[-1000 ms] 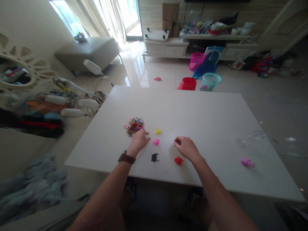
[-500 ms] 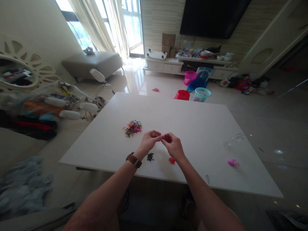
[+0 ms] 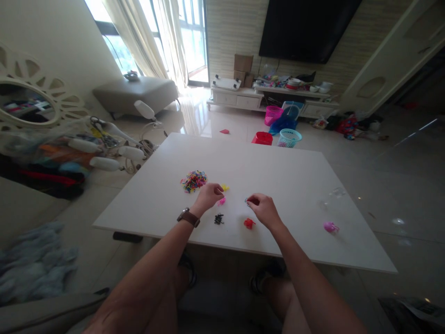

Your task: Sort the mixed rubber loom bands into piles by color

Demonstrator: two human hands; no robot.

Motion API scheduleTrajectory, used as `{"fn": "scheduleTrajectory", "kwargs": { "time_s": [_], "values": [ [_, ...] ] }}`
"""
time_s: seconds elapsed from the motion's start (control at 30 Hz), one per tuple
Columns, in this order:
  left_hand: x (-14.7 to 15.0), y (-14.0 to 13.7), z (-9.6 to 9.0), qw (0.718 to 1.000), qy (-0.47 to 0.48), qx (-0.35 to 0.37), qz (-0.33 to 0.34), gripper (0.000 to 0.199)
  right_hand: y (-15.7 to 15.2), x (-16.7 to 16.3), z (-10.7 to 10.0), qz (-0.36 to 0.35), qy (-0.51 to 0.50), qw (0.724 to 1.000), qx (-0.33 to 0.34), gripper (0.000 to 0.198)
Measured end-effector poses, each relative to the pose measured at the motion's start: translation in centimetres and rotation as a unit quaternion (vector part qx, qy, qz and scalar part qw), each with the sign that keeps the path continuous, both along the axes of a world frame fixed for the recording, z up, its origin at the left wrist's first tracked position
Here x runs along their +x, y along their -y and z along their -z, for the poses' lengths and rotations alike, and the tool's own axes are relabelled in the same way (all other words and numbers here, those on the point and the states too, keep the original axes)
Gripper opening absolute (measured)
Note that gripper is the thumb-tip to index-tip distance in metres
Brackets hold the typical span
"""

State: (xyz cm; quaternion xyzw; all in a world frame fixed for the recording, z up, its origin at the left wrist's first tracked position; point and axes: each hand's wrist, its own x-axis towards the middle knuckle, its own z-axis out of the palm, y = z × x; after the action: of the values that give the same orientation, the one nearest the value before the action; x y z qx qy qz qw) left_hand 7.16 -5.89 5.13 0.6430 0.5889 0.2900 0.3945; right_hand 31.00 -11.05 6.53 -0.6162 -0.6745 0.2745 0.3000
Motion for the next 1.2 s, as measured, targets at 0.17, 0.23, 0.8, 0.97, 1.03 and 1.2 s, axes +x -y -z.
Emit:
{"fn": "scheduleTrajectory", "kwargs": {
  "time_s": [0.17,0.23,0.8,0.97,1.03,1.2],
  "values": [
    [-0.4,-0.9,3.2,0.991,-0.129,0.016,0.022,0.014,0.4,2.5,1.6,-0.042,0.070,0.996,-0.032,0.013],
    [-0.4,-1.3,4.0,0.988,-0.152,0.014,0.027,0.014,0.5,2.9,2.1,-0.068,0.103,0.990,-0.061,0.015],
    [-3.3,-3.3,3.3,0.984,-0.160,0.036,-0.076,0.014,-0.1,2.1,3.4,-0.140,0.188,0.951,-0.202,0.023],
    [-8.1,-4.3,3.6,0.967,-0.081,0.058,-0.234,0.021,-0.4,1.6,4.1,-0.133,0.219,0.940,-0.223,0.020],
    [-10.2,-4.3,4.0,0.958,-0.043,0.051,-0.279,0.026,-0.3,1.5,4.1,-0.135,0.228,0.937,-0.230,0.019],
    [-14.2,-3.2,6.0,0.949,-0.042,0.025,-0.312,0.028,-0.3,1.2,3.5,-0.139,0.242,0.932,-0.230,0.014]
  ]
}}
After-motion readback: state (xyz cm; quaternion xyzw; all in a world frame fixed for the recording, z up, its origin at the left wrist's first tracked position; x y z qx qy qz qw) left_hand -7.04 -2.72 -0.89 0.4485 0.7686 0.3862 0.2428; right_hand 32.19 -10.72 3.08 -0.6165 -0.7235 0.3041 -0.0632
